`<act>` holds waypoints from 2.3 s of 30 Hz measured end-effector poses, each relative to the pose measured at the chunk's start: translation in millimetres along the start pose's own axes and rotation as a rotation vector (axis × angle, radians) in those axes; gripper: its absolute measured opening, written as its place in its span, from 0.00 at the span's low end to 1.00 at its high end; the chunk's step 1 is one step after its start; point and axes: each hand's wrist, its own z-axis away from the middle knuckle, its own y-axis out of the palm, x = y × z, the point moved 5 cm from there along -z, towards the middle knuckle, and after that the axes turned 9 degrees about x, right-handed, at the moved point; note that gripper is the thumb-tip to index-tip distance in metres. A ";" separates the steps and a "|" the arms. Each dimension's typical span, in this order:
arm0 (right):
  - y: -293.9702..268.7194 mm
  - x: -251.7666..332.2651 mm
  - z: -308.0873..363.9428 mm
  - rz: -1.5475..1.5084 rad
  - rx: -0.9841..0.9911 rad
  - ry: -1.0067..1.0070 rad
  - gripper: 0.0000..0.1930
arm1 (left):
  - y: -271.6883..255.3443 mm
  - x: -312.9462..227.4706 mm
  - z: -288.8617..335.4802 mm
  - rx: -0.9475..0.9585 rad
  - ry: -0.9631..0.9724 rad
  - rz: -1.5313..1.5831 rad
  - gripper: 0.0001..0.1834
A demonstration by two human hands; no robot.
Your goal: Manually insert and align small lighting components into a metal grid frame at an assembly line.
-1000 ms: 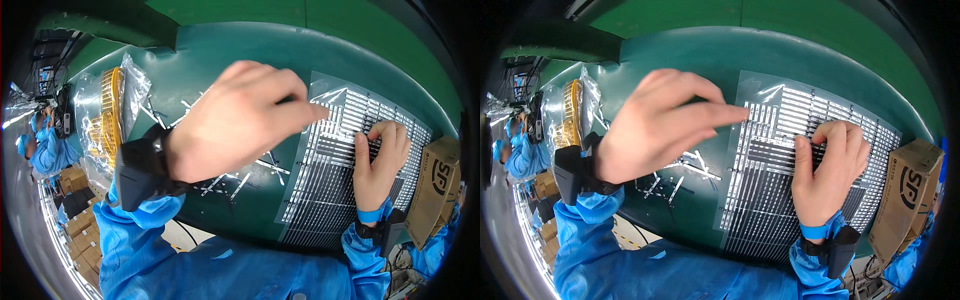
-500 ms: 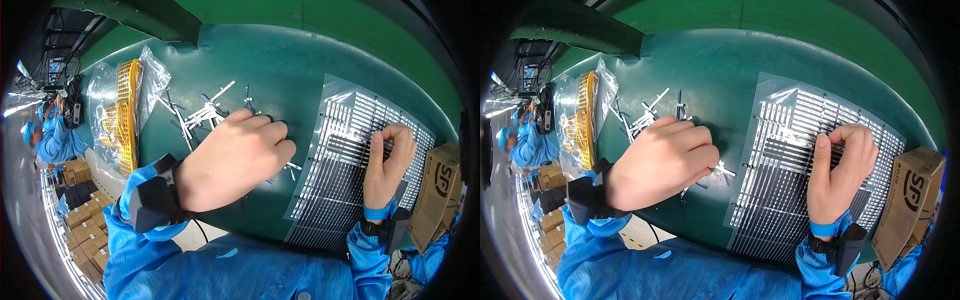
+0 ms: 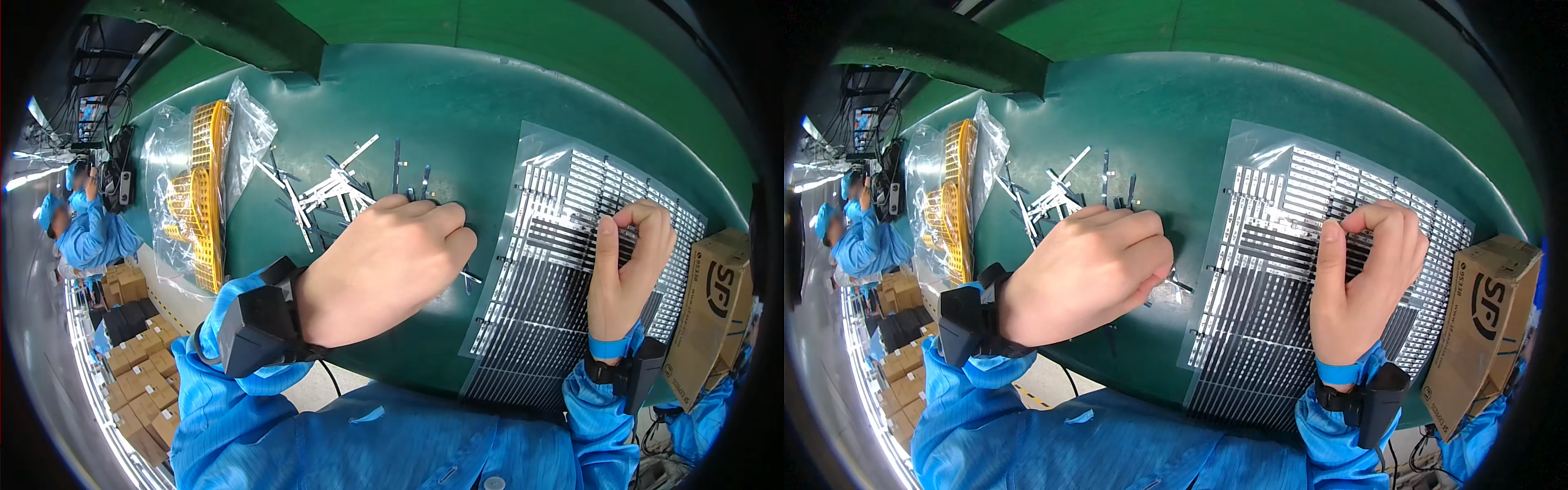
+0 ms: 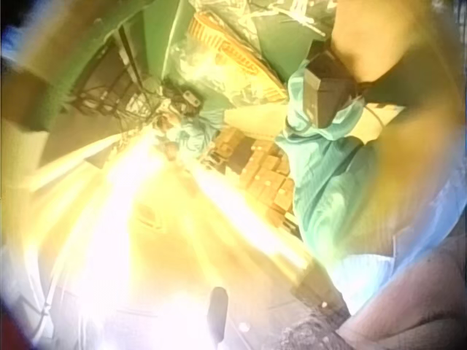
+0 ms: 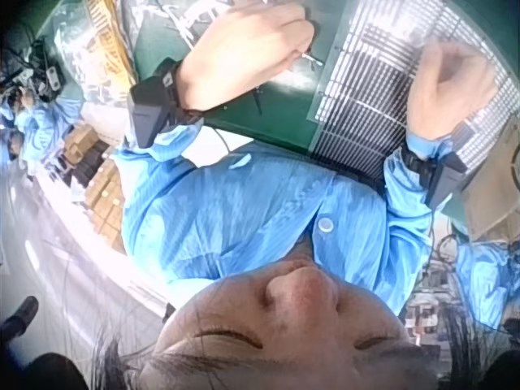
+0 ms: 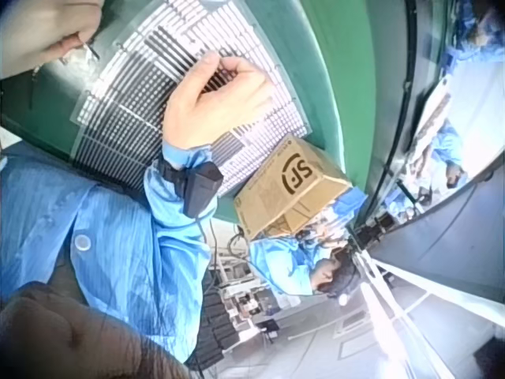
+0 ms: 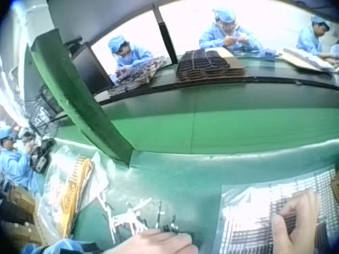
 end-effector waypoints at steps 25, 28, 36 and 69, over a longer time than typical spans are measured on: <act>-2.8 15.9 2.1 -0.505 0.404 -0.137 0.11 | -18.9 -12.8 -38.6 -0.169 0.118 0.443 0.10; -2.3 17.3 1.8 -0.517 0.423 -0.140 0.11 | -19.3 -12.7 -38.1 -0.152 0.122 0.442 0.11; 1.4 11.9 1.6 -0.582 0.396 -0.066 0.11 | -17.1 -18.1 -31.3 -0.167 0.228 0.596 0.11; -234.9 -94.9 83.2 0.729 -0.208 0.480 0.04 | -3.1 0.3 -23.2 -0.274 0.106 1.146 0.15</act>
